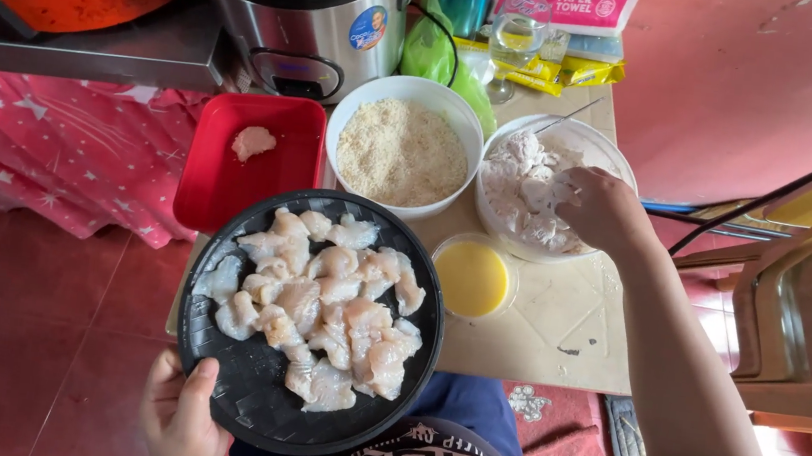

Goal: Breading pieces of food by coating them in flour, egg wash, and breadcrumbs before placing them in a container.

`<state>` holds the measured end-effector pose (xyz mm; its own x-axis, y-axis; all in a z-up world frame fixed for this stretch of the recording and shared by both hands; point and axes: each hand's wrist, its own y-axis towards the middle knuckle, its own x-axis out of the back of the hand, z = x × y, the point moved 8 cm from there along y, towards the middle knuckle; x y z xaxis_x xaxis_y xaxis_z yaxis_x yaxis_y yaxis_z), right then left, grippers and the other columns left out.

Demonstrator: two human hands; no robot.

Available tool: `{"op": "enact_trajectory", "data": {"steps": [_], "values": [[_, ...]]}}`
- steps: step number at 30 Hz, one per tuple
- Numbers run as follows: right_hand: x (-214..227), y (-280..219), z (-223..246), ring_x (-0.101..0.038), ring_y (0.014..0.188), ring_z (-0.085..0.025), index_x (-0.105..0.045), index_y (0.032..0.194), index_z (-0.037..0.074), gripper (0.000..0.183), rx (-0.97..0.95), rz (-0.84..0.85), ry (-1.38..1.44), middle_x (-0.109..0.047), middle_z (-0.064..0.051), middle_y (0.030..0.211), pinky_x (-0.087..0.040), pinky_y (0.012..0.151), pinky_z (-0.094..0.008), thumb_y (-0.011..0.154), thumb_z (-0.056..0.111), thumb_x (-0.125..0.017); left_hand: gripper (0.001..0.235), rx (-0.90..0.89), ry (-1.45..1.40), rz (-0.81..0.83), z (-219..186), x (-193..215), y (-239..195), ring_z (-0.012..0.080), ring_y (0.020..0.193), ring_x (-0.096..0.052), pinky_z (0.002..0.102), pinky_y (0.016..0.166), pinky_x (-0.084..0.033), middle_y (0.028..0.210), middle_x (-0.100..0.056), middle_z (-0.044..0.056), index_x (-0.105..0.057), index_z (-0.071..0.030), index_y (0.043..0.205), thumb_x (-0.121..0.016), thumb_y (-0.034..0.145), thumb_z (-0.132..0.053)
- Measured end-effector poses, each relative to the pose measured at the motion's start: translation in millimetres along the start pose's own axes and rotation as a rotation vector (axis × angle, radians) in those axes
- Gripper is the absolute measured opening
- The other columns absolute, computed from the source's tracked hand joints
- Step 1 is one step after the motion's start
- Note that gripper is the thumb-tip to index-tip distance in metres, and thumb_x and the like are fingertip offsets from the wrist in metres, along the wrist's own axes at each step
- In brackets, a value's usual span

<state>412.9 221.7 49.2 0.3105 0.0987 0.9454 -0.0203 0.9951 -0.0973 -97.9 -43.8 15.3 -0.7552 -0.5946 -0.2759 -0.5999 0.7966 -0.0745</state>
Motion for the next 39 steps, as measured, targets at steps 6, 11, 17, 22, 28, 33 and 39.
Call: {"op": "enact_trajectory", "data": {"steps": [6,11,17,22,28,33,39], "values": [[-6.7,-17.1,8.0,-0.058,0.117,-0.041,-0.062,0.136,0.005,0.055,0.091,-0.139,0.016,-0.062,-0.018,0.129,-0.048,0.093,-0.052,0.085,0.025,-0.065,0.018,0.012,0.050,0.082,6.0,15.5,-11.1,0.0119,0.076,-0.059,0.027,0.067,-0.050,0.082,-0.063,0.003,-0.052,-0.011,0.087,-0.068,0.092,-0.019],[-9.3,-28.3,11.6,-0.058,0.112,-0.044,-0.066,0.126,0.004,0.046,0.077,-0.184,0.043,-0.062,-0.020,0.123,-0.048,0.089,-0.053,0.085,0.022,-0.059,0.022,0.057,-0.066,0.054,-7.6,7.7,-8.2,0.0128,0.073,-0.059,0.028,0.066,-0.049,0.077,-0.061,0.002,-0.048,-0.014,0.081,-0.066,0.093,-0.015],[-21.2,-7.9,-17.7,-0.064,0.112,-0.044,-0.066,0.136,0.006,0.049,0.034,-0.241,0.037,-0.065,-0.020,0.126,-0.054,0.092,-0.053,0.088,0.018,-0.063,0.025,-0.098,-0.146,-0.037,-22.3,-10.1,54.1,0.0062,0.074,-0.060,0.020,0.074,-0.053,0.074,-0.058,-0.002,-0.048,-0.015,0.078,-0.066,0.094,-0.008],[-19.5,-5.3,-23.7,-0.068,0.110,-0.046,-0.067,0.138,0.007,0.052,0.005,-0.279,-0.005,-0.069,-0.023,0.118,-0.058,0.092,-0.054,0.088,0.020,-0.071,0.020,-0.169,-0.118,-0.064,-22.9,-27.1,109.1,0.0056,0.080,-0.068,0.022,0.085,-0.061,0.079,-0.065,-0.002,-0.055,-0.014,0.086,-0.071,0.095,-0.006],[-14.5,-12.4,-17.3,-0.070,0.110,-0.043,-0.069,0.135,0.010,0.048,-0.048,-0.230,0.005,-0.071,-0.018,0.119,-0.060,0.091,-0.052,0.087,0.016,-0.070,0.019,-0.152,-0.133,-0.106,-30.0,-45.0,118.2,0.0070,0.085,-0.071,0.026,0.090,-0.063,0.079,-0.063,-0.001,-0.055,-0.012,0.086,-0.069,0.098,-0.006],[-18.1,-6.8,-27.5,-0.070,0.108,-0.041,-0.073,0.126,0.013,0.043,-0.023,-0.369,0.045,-0.072,-0.015,0.117,-0.060,0.089,-0.052,0.085,0.025,-0.073,0.021,-0.165,-0.162,-0.104,3.8,-14.0,135.0,0.0082,0.085,-0.073,0.024,0.090,-0.065,0.080,-0.066,0.000,-0.056,-0.014,0.086,-0.071,0.097,-0.006],[-6.5,-22.4,-13.5,-0.063,0.118,-0.048,-0.066,0.140,0.006,0.056,0.004,-0.410,0.118,-0.065,-0.023,0.131,-0.054,0.097,-0.057,0.086,0.021,-0.071,0.023,-0.186,-0.174,-0.125,-9.4,-5.0,116.1,0.0078,0.082,-0.073,0.023,0.086,-0.066,0.077,-0.065,0.001,-0.053,-0.014,0.083,-0.069,0.096,-0.004]]}}
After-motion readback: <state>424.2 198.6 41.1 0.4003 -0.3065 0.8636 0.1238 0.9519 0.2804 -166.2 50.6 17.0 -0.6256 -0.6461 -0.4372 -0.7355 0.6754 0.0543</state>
